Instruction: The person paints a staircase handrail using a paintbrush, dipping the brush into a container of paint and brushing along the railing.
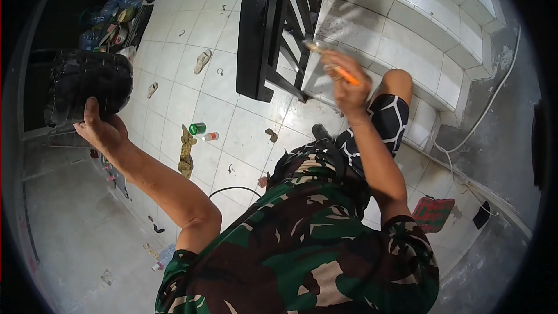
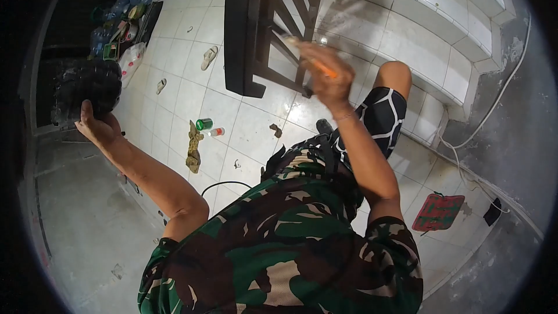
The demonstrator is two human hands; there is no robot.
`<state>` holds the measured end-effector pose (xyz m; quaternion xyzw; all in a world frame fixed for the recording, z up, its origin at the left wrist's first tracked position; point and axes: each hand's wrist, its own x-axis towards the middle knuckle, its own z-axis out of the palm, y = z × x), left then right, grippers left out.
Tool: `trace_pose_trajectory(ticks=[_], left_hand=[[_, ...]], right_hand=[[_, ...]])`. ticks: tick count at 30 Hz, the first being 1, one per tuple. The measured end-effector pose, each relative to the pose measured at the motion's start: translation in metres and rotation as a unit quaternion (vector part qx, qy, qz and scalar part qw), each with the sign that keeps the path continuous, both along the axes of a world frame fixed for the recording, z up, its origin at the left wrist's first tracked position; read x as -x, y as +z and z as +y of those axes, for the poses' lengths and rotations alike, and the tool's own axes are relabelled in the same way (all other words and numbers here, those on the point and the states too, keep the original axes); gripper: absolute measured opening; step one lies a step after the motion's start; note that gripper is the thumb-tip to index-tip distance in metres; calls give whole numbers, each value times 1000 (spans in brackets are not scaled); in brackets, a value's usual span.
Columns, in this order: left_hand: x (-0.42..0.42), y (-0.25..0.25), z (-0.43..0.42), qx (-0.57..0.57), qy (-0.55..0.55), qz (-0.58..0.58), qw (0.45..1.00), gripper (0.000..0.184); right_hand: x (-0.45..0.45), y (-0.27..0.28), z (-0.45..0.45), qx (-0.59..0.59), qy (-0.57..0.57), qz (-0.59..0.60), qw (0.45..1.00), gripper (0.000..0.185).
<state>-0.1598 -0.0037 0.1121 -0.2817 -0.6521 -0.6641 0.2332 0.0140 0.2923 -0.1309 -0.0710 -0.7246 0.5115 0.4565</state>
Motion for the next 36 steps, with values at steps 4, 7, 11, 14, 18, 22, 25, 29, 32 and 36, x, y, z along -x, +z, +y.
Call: trace_pose_trajectory(ticks=[4,7,11,14,18,22,25,29,32,36], left_hand=[[-5,-8,-6,11,10,-18,1000,51],[-17,-20,-1,1,12,-21,1000,50],[-32,-40,-11,2,36,-40,999,48],[-53,-52,-16,-1,33,-52,998,49],[-90,-79,-34,-26,55,-62,996,55],[-138,-111,-53,-16,71,-93,993,61],[-164,-140,-62,15,81,-119,989,64],[-189,-189,-81,58,90,-163,981,69],[-201,-218,-78,62,102,-181,976,70],[-208,-250,-75,33,107,-195,974,71]], right_hand=[[-18,-28,-64,13,88,-60,994,23],[-45,-44,-70,41,132,-91,986,23],[-23,-32,-33,33,47,-27,998,23],[-15,-29,-48,-30,73,-6,997,24],[-41,-83,-72,-26,174,-77,981,24],[-47,-67,-53,-39,82,27,995,23],[-24,-50,-46,-46,75,94,992,22],[-25,-95,-81,-86,116,65,987,26],[-44,-132,-86,-78,136,54,986,26],[-47,-112,-80,-8,105,135,985,23]])
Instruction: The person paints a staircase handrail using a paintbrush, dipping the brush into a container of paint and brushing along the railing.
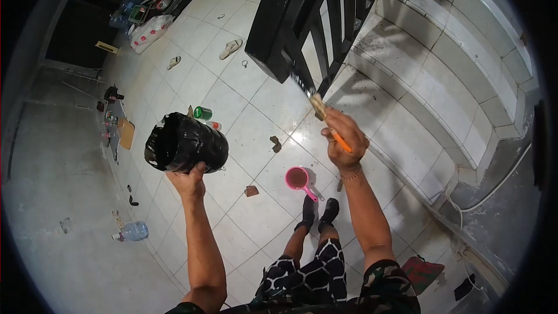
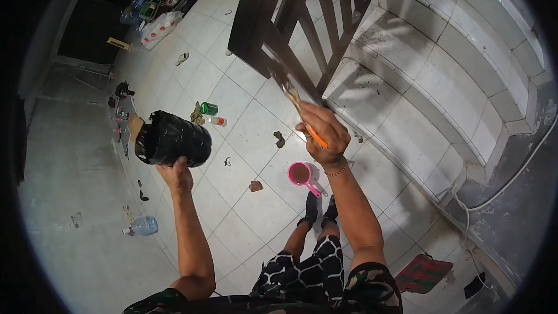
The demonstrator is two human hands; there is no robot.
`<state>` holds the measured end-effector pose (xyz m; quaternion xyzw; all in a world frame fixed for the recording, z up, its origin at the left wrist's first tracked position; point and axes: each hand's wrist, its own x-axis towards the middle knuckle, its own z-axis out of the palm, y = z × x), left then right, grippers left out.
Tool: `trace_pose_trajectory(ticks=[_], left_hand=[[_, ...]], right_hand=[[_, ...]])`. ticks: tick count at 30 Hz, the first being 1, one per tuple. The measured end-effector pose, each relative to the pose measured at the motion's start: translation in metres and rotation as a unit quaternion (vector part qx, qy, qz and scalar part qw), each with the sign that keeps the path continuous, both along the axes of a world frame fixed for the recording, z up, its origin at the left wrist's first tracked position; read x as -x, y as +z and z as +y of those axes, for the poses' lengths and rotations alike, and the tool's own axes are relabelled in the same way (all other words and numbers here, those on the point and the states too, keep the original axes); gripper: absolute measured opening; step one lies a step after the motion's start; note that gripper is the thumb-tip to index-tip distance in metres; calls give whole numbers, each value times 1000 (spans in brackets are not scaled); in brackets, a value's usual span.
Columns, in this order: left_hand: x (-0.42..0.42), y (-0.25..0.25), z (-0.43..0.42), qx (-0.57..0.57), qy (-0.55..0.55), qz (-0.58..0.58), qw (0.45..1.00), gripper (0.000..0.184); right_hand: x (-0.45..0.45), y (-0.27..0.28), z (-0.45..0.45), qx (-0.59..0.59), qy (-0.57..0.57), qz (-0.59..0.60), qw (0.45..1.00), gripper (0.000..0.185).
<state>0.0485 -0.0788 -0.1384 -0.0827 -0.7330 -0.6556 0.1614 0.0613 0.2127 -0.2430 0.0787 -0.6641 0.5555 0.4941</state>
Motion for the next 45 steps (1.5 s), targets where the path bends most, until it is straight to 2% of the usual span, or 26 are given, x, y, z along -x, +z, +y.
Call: trace_pose_trajectory(ticks=[2,4,6,9,12,15,20,22,24,26,27,30,33,36,38,39,40,41,43,45], left_hand=[[-1,-13,-1,7,0,-16,1000,70],[-2,-19,8,-9,-1,-11,1000,70],[-2,-27,7,-15,-14,-9,1000,72],[-2,-33,3,-15,-20,-19,1000,73],[-1,-38,-5,-21,-33,-9,999,73],[-6,-35,-14,-17,-37,-12,999,74],[-5,-41,-48,-9,-57,-16,998,76],[-3,-43,-59,-37,-76,-15,996,76],[-10,-51,-73,-65,-83,-20,994,77],[-12,-56,-86,-24,-88,-19,996,74],[-14,-59,-91,-21,-89,-18,996,74],[-22,-62,-101,-28,-81,-53,995,75],[-22,-65,-113,-13,-85,-62,994,76],[-20,-62,-113,-18,-101,-65,993,77],[-18,-70,-114,-20,-96,-50,994,77],[-18,-72,-115,-22,-91,-38,995,78],[-20,-73,-113,-19,-91,-37,995,78],[-22,-74,-111,-19,-95,-41,994,78],[-24,-74,-105,-18,-95,-42,994,79],[-25,-72,-98,-23,-107,-39,993,79]], right_hand=[[15,6,-1,-32,-31,25,999,23],[30,2,-5,-106,6,24,994,25],[27,-24,-16,-109,15,4,994,26],[19,-46,-5,-122,-48,-37,991,29],[11,-3,0,-27,-37,51,998,23],[28,10,-17,-71,-23,42,996,20],[7,-60,-45,-62,-76,-58,993,27],[-5,-61,-46,-3,-104,-52,993,27],[-9,-34,-43,9,-142,-55,988,24],[16,-11,-39,37,-164,37,985,21],[25,-10,-41,35,-168,41,984,21],[32,-29,-59,-60,-175,-27,982,21],[10,-66,-66,-9,-134,-85,987,19],[-2,-42,-59,34,-174,-90,980,18],[9,-5,-51,259,-104,19,960,17],[21,-4,-50,262,-105,19,959,17],[35,-2,-49,430,-35,62,900,16],[43,2,-50,582,37,104,806,15],[54,-5,-60,660,37,37,749,13],[64,-34,-72,705,15,-7,709,15]])
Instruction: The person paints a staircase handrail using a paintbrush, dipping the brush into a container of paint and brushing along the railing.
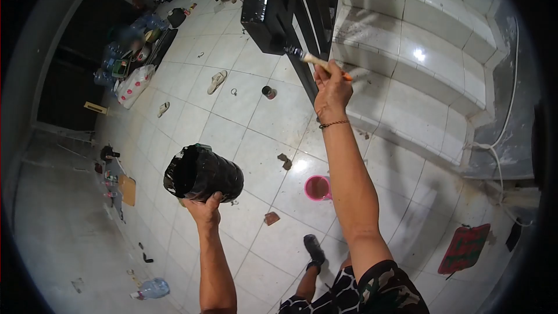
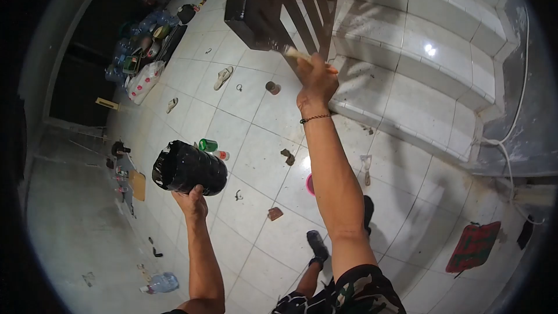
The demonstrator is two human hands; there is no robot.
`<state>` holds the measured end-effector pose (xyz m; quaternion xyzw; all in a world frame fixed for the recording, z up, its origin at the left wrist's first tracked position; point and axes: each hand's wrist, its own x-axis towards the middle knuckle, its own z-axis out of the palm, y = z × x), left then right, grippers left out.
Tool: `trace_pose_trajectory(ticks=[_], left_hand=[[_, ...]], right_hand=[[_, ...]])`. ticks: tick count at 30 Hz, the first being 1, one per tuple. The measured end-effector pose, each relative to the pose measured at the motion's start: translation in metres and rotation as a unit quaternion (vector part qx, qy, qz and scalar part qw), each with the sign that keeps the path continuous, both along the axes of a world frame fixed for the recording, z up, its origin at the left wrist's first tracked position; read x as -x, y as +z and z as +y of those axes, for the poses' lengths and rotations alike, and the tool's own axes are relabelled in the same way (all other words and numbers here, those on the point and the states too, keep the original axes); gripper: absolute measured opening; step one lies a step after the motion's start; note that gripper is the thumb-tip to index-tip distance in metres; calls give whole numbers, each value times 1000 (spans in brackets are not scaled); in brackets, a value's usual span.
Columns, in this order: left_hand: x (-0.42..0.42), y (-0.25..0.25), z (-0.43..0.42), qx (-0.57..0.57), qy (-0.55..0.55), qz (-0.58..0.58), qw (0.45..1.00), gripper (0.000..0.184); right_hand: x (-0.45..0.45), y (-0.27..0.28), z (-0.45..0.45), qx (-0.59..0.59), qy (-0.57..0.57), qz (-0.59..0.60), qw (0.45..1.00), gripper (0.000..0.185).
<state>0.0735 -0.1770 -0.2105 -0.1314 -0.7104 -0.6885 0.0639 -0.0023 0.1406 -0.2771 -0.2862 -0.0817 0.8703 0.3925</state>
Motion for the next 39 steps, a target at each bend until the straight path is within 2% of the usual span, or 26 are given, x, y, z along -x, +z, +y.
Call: trace_pose_trajectory(ticks=[3,5,7,9,10,11,14,16,17,19,21,23,25,27,29,31,33,35,37,39], left_hand=[[1,0,8,-18,-4,6,1000,81],[3,1,11,11,-3,6,1000,77],[8,-2,15,12,-8,16,1000,76],[9,-8,19,9,-14,24,1000,76],[10,-10,23,2,-6,30,1000,75],[10,-11,26,-5,1,35,999,75],[8,-13,38,2,-1,16,1000,75],[10,-17,36,-19,-19,5,1000,79],[10,-19,35,-41,-37,-6,998,83],[11,-21,37,-44,-36,-7,998,84],[11,-23,38,-43,-37,-7,998,84],[12,-25,37,-40,-29,-4,999,84],[12,-24,36,-38,-33,-10,999,84],[14,-23,37,-36,-37,-15,999,84],[15,-23,36,-33,-40,-9,999,82],[16,-23,35,-32,-37,-10,999,82],[17,-22,36,-35,-34,-9,999,83],[17,-19,38,-37,-28,3,999,83],[18,-19,35,-43,-24,2,999,82],[18,-18,35,-56,-18,-2,998,82]], right_hand=[[-3,-41,-6,32,-43,-13,998,18],[-10,-30,-1,22,-92,20,995,18],[-7,-12,10,10,-95,52,994,19],[3,7,8,-77,-54,85,992,20],[8,7,3,-90,-46,82,992,22],[13,2,-1,-46,-36,52,997,23],[7,-41,-7,-19,-10,-4,1000,24],[2,-53,-3,7,-64,-46,997,22],[-2,-42,0,8,-64,-47,997,22],[-12,-13,11,-17,-113,48,992,20],[-8,9,10,-74,-107,97,987,17],[9,0,3,-95,-62,88,990,18],[17,-33,-5,-90,-72,80,990,17],[5,-48,-9,-7,-112,-6,994,16],[-4,-33,-1,-6,-121,-23,992,15],[-6,-6,11,-16,-147,65,987,17],[-2,25,17,-68,-87,101,989,14],[11,28,12,-103,-36,98,989,13],[19,-12,5,-109,-27,91,989,16],[14,-67,-4,-18,-70,-23,997,21]])
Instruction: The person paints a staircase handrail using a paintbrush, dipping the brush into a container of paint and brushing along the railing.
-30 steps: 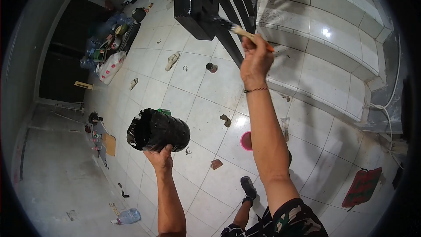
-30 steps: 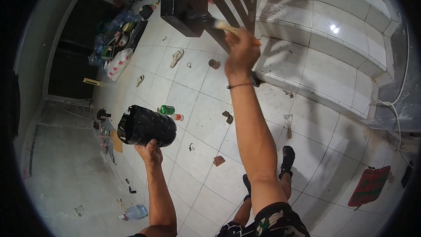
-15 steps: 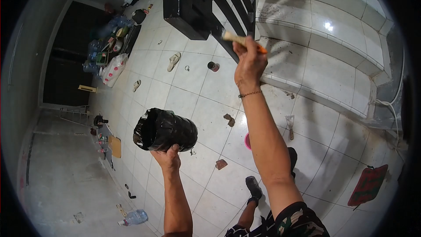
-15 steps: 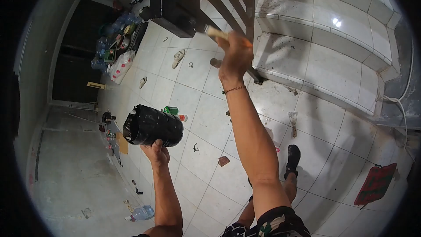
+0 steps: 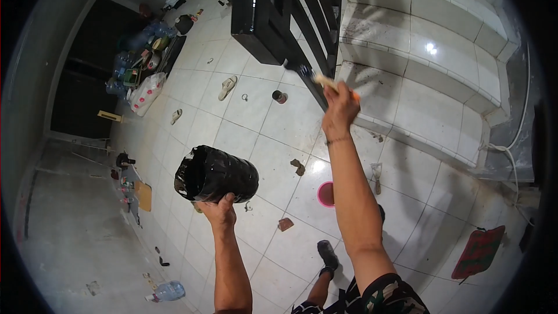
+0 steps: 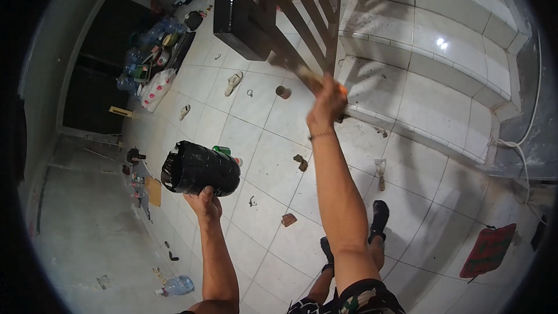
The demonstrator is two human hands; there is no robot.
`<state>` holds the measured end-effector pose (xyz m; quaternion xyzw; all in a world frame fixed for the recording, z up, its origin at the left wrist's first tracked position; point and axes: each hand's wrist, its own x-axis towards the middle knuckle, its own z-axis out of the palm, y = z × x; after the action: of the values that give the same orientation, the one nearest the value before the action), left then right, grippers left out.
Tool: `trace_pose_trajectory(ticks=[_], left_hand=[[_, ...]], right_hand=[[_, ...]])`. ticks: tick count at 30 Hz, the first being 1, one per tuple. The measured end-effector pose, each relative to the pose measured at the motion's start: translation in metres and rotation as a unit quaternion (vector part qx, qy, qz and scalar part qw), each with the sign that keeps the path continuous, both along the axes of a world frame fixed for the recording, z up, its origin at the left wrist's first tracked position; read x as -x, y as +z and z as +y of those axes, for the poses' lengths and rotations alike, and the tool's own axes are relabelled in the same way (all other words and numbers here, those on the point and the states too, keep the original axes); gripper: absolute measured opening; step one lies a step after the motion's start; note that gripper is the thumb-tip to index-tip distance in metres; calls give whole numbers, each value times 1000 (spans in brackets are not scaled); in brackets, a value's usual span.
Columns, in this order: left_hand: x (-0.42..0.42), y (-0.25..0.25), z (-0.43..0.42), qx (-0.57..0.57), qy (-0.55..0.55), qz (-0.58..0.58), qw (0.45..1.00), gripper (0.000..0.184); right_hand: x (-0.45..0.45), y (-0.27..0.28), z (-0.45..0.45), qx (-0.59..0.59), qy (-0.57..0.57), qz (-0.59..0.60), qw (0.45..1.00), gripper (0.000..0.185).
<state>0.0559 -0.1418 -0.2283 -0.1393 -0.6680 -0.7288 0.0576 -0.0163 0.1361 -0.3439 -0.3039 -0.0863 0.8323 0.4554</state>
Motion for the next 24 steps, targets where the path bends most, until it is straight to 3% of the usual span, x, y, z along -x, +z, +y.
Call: trace_pose_trajectory(ticks=[2,5,6,9,11,13,18,20,24], left_hand=[[0,5,0,-8,2,3,1000,80],[-6,20,0,-35,27,1,999,78],[-7,23,-5,-59,33,0,998,78],[-22,48,-23,47,4,-16,999,73],[-39,72,-34,49,-23,-19,998,72],[-47,86,-54,133,-66,9,989,74],[-84,132,-77,65,-82,-16,994,78],[-93,140,-87,59,-68,0,996,77],[-102,172,-105,17,-57,9,998,77]], right_hand=[[-48,-13,-8,-2,42,-70,997,32],[-135,-9,-16,-33,51,-134,989,27],[-165,3,-23,-64,47,-152,985,23],[-242,38,-46,-159,81,-191,965,18],[-280,77,-61,-196,97,-186,958,14],[-297,120,-68,-270,113,-205,934,14],[-311,234,-93,-453,75,-146,876,13],[-309,276,-99,-553,52,-182,811,12],[-298,326,-114,-568,37,-150,808,11]])
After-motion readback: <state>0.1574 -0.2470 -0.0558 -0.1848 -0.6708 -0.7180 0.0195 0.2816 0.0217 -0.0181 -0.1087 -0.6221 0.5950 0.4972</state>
